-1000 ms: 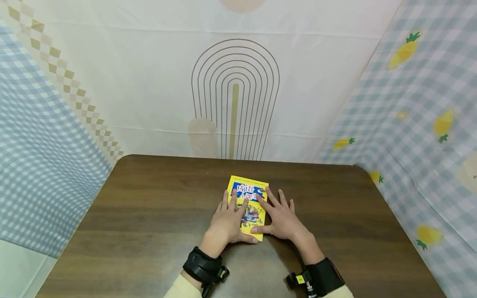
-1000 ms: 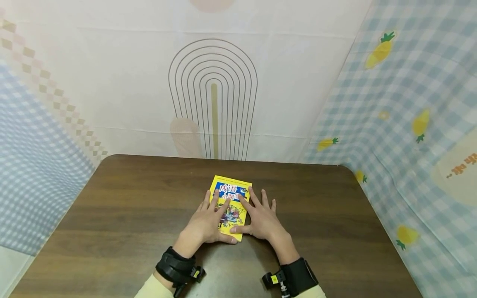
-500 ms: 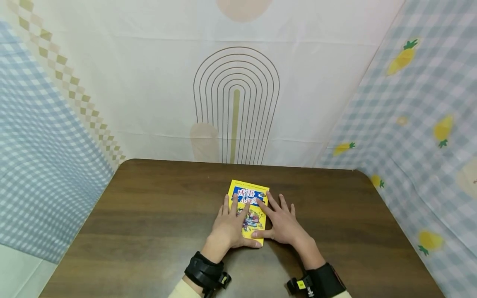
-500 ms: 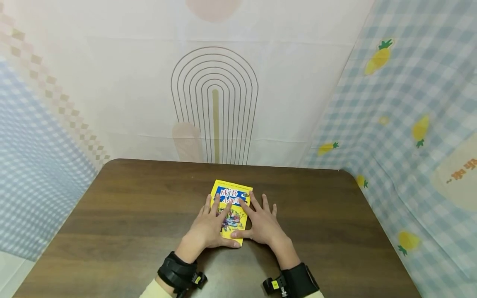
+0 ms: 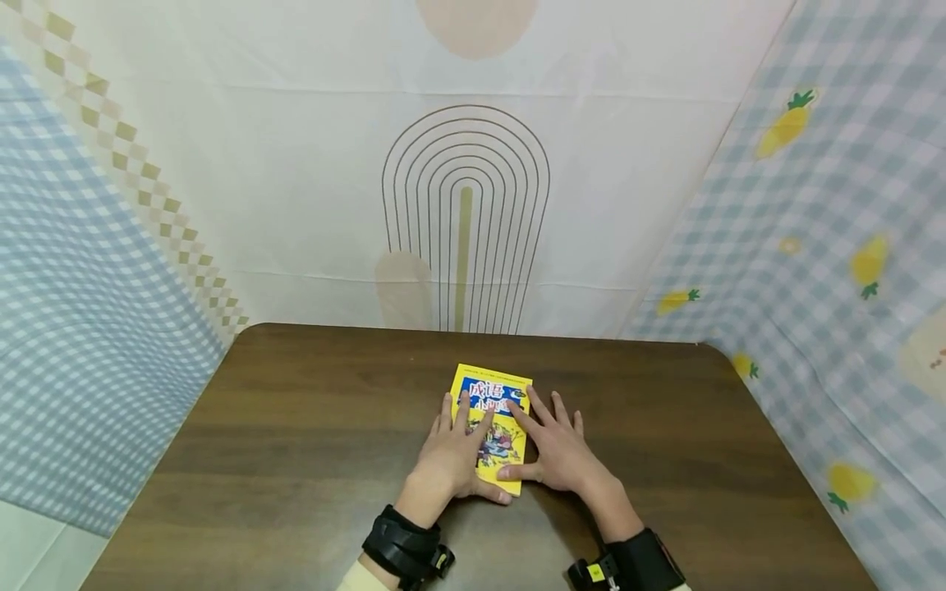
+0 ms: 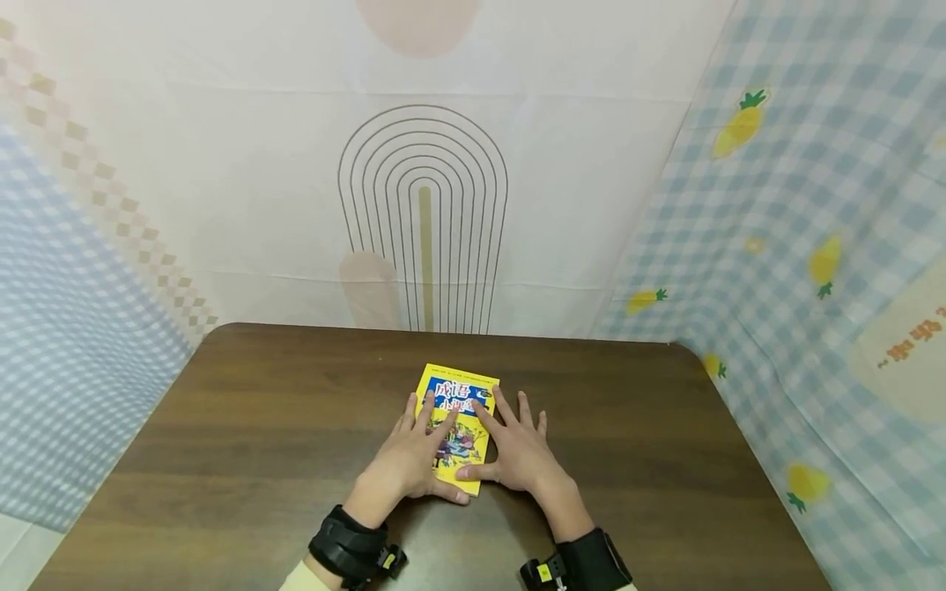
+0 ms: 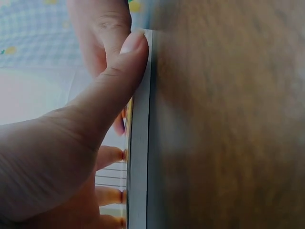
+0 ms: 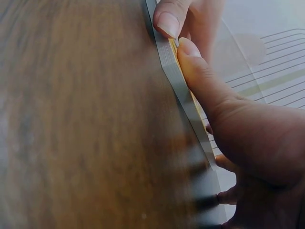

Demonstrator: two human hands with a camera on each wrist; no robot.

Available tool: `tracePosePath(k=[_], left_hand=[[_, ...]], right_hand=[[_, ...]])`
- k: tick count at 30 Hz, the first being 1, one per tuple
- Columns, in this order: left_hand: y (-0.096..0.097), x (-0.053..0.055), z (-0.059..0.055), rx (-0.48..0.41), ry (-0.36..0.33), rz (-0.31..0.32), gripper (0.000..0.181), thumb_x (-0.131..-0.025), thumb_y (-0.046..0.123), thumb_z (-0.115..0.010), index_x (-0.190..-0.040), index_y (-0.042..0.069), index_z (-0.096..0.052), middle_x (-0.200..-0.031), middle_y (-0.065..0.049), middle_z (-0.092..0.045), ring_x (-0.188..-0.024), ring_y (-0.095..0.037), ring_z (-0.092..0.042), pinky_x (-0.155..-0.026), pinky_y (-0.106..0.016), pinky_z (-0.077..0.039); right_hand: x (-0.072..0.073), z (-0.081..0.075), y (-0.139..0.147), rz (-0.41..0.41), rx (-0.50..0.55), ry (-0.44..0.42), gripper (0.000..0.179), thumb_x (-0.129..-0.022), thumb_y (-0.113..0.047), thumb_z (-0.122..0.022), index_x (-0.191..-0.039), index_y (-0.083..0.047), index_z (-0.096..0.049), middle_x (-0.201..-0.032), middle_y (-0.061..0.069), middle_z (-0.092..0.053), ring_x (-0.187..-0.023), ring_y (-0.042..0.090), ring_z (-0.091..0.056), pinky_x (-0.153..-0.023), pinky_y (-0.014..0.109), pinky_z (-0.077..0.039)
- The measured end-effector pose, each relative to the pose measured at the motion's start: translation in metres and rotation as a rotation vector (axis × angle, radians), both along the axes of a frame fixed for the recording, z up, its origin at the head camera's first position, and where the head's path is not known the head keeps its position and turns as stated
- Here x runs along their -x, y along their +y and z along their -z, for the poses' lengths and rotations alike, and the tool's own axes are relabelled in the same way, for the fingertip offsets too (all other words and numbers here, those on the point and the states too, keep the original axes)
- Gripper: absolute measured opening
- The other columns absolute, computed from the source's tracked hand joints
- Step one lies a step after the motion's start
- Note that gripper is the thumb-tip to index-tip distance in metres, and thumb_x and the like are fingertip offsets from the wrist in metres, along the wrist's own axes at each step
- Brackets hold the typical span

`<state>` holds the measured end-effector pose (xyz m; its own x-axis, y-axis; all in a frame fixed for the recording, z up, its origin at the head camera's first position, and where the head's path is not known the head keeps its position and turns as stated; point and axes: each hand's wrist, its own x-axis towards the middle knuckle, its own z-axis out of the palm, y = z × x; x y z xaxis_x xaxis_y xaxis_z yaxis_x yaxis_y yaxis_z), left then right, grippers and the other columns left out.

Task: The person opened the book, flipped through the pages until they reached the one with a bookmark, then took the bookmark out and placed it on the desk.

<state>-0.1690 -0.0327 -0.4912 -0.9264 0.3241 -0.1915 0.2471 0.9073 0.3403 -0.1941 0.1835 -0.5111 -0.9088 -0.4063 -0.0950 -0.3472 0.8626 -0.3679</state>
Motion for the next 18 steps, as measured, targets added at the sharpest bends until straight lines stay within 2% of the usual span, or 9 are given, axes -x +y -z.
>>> tracePosePath(k=[8,18], left_hand=[[0.0009,-0.0003,0.0005,-0.025,-0.007,0.011,0.125,-0.067,0.076,-0.086,-0.167,0.022,-0.035,-0.175,-0.023,-0.011,-0.159,-0.05,-0.003,-0.124,-0.061,-0.023],[-0.0016,-0.0008,-0.0004,-0.074,-0.013,0.015,0.122,-0.069,0.073,-0.088,-0.167,0.021,-0.036,-0.174,-0.024,-0.01,-0.158,-0.052,-0.002,-0.122,-0.065,-0.023]], right_hand=[[-0.0022,0.0038,0.0023,0.034,0.006,-0.011,0.114,-0.079,-0.074,-0.079,-0.168,-0.021,-0.032,-0.177,0.014,-0.011,-0.157,0.055,-0.004,-0.113,0.083,-0.01],[-0.0011,0.0029,0.0034,0.01,0.014,0.003,0.112,-0.08,-0.072,-0.08,-0.168,-0.02,-0.033,-0.176,0.016,-0.01,-0.157,0.055,-0.004,-0.112,0.084,-0.009]])
